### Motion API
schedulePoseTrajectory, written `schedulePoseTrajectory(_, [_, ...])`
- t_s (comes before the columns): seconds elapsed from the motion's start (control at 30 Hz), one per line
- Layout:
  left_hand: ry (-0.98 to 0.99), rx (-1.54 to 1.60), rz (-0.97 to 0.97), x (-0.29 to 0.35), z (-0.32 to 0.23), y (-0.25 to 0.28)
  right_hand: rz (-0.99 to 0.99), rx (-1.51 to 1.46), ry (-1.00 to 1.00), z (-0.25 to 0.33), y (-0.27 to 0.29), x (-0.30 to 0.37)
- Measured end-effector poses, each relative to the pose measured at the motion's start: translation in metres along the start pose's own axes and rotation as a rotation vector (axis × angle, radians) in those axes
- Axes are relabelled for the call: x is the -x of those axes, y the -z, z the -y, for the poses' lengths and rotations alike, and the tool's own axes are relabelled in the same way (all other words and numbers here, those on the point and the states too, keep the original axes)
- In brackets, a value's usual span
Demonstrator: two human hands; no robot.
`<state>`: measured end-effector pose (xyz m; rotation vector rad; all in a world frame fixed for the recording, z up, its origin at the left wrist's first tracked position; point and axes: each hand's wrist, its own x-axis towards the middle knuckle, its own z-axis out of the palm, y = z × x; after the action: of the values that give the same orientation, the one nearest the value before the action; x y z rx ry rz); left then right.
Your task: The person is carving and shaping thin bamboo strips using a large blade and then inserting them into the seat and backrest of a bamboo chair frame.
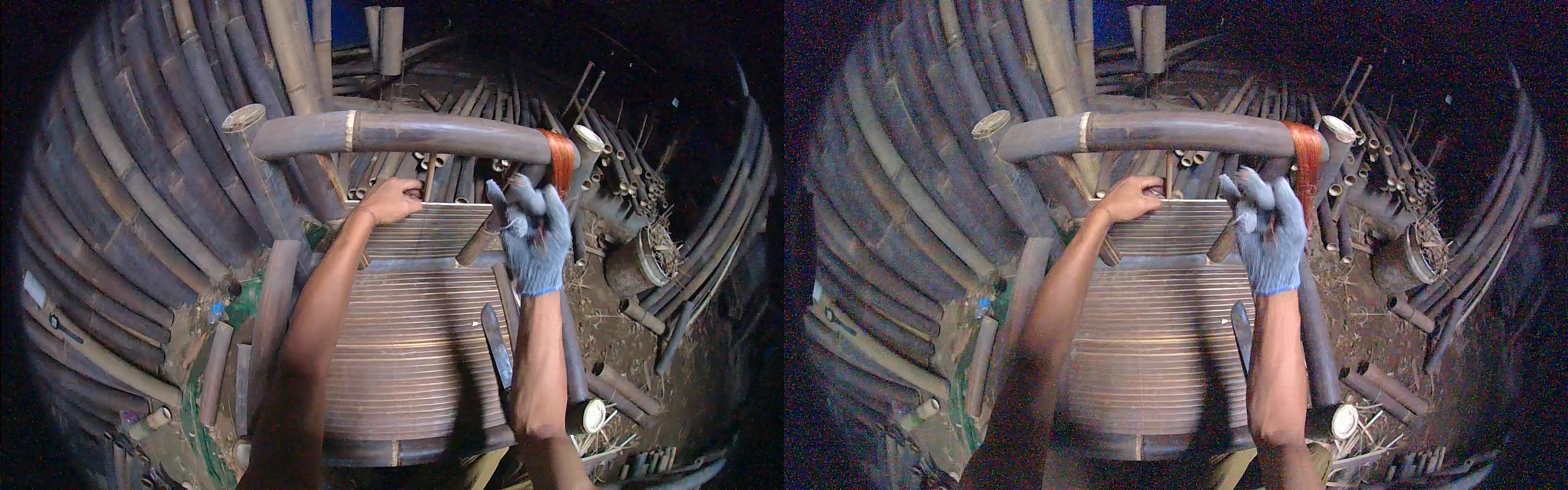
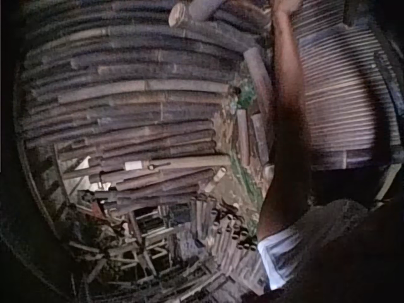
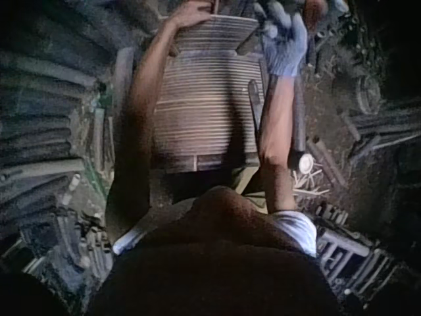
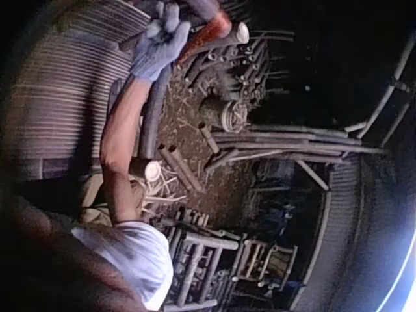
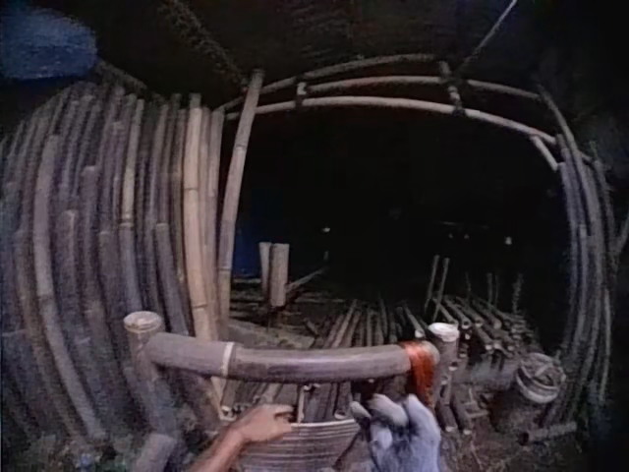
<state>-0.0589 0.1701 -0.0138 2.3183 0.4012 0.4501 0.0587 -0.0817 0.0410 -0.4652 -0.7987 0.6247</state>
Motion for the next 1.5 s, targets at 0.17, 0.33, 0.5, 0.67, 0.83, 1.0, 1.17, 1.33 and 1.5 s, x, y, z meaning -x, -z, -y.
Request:
schedulePoseTrajectory(0.17, [-0.041, -0.149, -0.026, 0.000, -0.001, 0.000, 0.101, 1.988, -0.147, -0.050, 0.074, 0.021])
schedulePoseTrajectory(0.33, [-0.048, -0.205, -0.090, 0.006, 0.001, -0.010, 0.274, 1.808, 0.011, -0.113, 0.004, 0.084])
schedulePoseTrajectory(0.5, [-0.022, -0.316, -0.132, 0.013, -0.001, -0.001, 0.283, 1.705, 0.138, -0.100, 0.012, 0.076])
schedulePoseTrajectory(0.67, [-0.057, -0.353, -0.251, 0.015, -0.007, -0.013, 0.065, 1.892, -0.114, -0.072, 0.033, 0.088])
schedulePoseTrajectory(0.83, [0.043, -0.455, -0.213, 0.017, -0.022, -0.022, -0.128, 1.703, -0.023, -0.096, 0.005, 0.152])
schedulePoseTrajectory(1.0, [0.043, -0.596, -0.191, 0.020, -0.034, -0.024, 0.347, 1.543, -0.320, -0.034, -0.046, 0.311])
schedulePoseTrajectory(1.17, [0.032, -0.685, -0.173, 0.026, -0.015, -0.026, -0.007, 2.023, -0.205, 0.048, -0.026, 0.314])
schedulePoseTrajectory(1.33, [0.072, -0.937, -0.272, 0.016, -0.035, -0.053, -0.061, 2.323, -0.563, 0.046, 0.037, 0.323])
schedulePoseTrajectory(1.5, [0.033, -1.063, -0.441, 0.044, -0.011, -0.119, -0.220, 1.912, -0.759, 0.088, 0.014, 0.341])
